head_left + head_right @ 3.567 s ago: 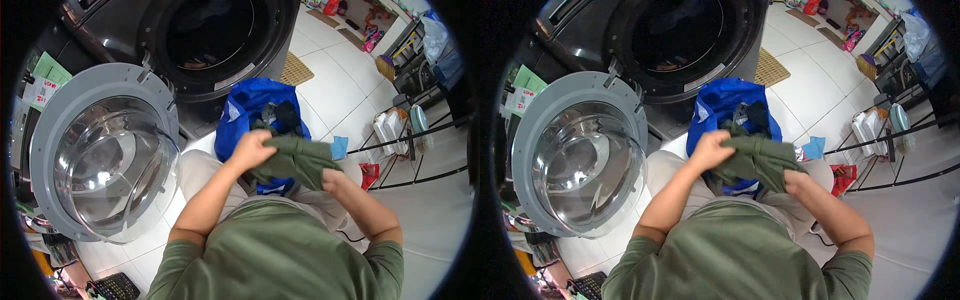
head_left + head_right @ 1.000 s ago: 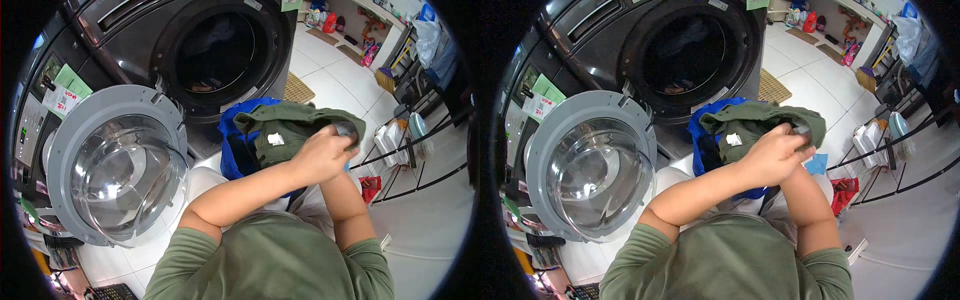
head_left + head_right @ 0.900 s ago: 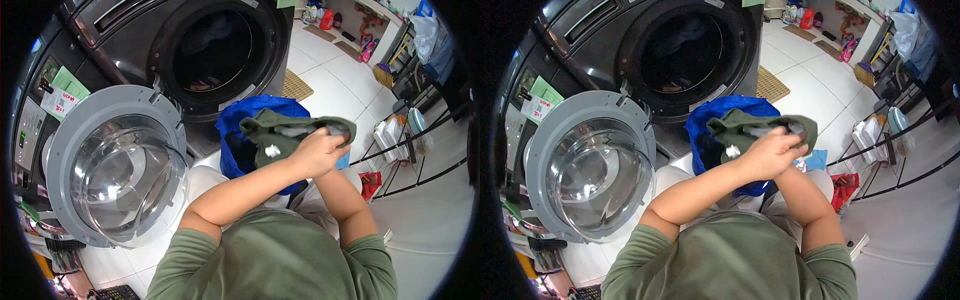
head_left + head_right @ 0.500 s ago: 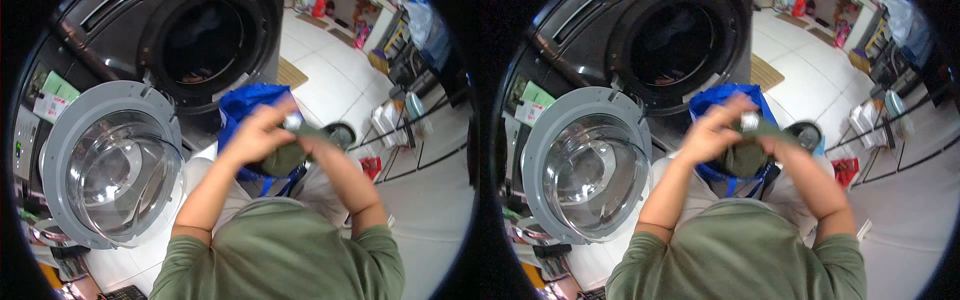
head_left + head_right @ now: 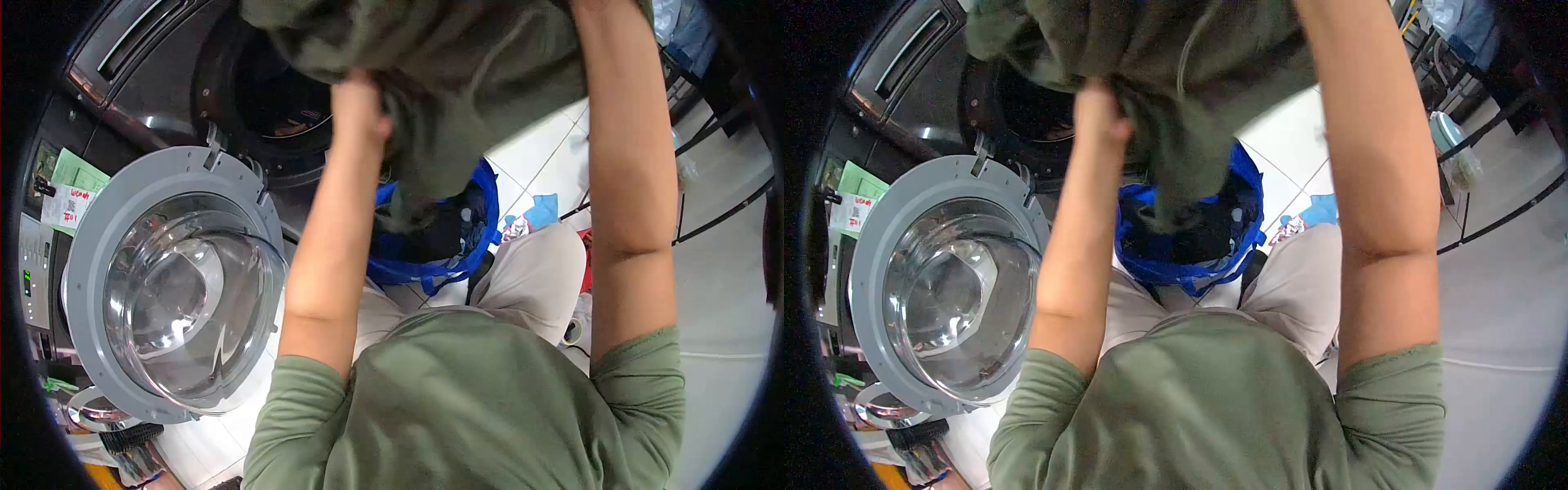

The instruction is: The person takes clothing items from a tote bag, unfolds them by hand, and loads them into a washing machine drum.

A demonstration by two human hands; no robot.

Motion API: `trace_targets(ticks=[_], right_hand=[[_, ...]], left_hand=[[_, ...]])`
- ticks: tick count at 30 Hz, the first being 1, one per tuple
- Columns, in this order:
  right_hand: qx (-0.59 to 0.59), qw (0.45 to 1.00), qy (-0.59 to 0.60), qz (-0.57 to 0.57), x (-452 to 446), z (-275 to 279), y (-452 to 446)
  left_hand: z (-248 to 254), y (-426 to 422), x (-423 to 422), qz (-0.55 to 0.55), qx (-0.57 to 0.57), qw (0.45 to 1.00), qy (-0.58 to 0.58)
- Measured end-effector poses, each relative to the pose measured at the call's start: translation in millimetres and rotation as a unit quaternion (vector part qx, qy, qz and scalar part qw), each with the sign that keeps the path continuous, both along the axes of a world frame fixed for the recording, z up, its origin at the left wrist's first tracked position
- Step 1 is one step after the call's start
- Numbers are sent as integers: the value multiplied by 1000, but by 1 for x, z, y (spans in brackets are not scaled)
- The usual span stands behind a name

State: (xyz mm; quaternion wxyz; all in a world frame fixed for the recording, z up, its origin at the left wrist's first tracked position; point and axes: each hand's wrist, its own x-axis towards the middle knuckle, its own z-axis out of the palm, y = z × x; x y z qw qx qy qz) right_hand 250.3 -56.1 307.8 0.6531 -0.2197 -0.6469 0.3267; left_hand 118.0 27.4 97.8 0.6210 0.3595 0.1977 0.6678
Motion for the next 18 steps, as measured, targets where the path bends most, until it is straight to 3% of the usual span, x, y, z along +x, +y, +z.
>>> trace_targets(ticks=[1, 2, 3, 4, 6, 7, 8, 9, 10, 11, 13, 15, 17, 18], right_hand=[[-72, 987, -114, -92, 7, -32, 0], [-137, 946, -241, -166, 14, -64, 0], [-152, 910, -356, -146, 20, -96, 9], [-167, 877, -441, -87, 23, -126, 16], [-189, 833, -519, -36, 19, -181, 16], [-148, 832, -510, -164, 8, -215, 9], [-81, 904, -386, -164, 24, -281, 30], [-191, 964, -156, -96, 18, -285, 27], [-244, 962, 114, -41, 12, -288, 24], [-328, 928, 170, -47, 21, -303, 29], [-493, 819, 289, 54, 31, -299, 27], [-515, 794, 271, 176, 25, -348, 12], [-367, 898, 114, 212, -6, -385, -9], [-415, 893, 77, 159, -21, -383, -9]], left_hand=[[21, 1, -13, -25, -45, 995, -87], [36, 1, -20, -63, -3, 989, -136], [50, -1, -25, -100, 38, 977, -185], [66, -25, -19, -64, 6, 980, -189], [36, -18, -9, -89, 42, 981, -168], [20, -19, -8, -73, 41, 986, -146], [12, -24, -14, -99, 29, 989, -108], [6, -34, -24, -124, 18, 990, -70], [-1, -41, -36, -150, 6, 988, -31], [-15, -43, -50, -199, 26, 980, -3], [-47, -48, -62, -218, 2, 975, 32], [-88, -52, -42, -196, -52, 979, -28], [-125, -57, -32, -179, -97, 977, -58], [-133, -57, -36, -209, -116, 971, -28]])
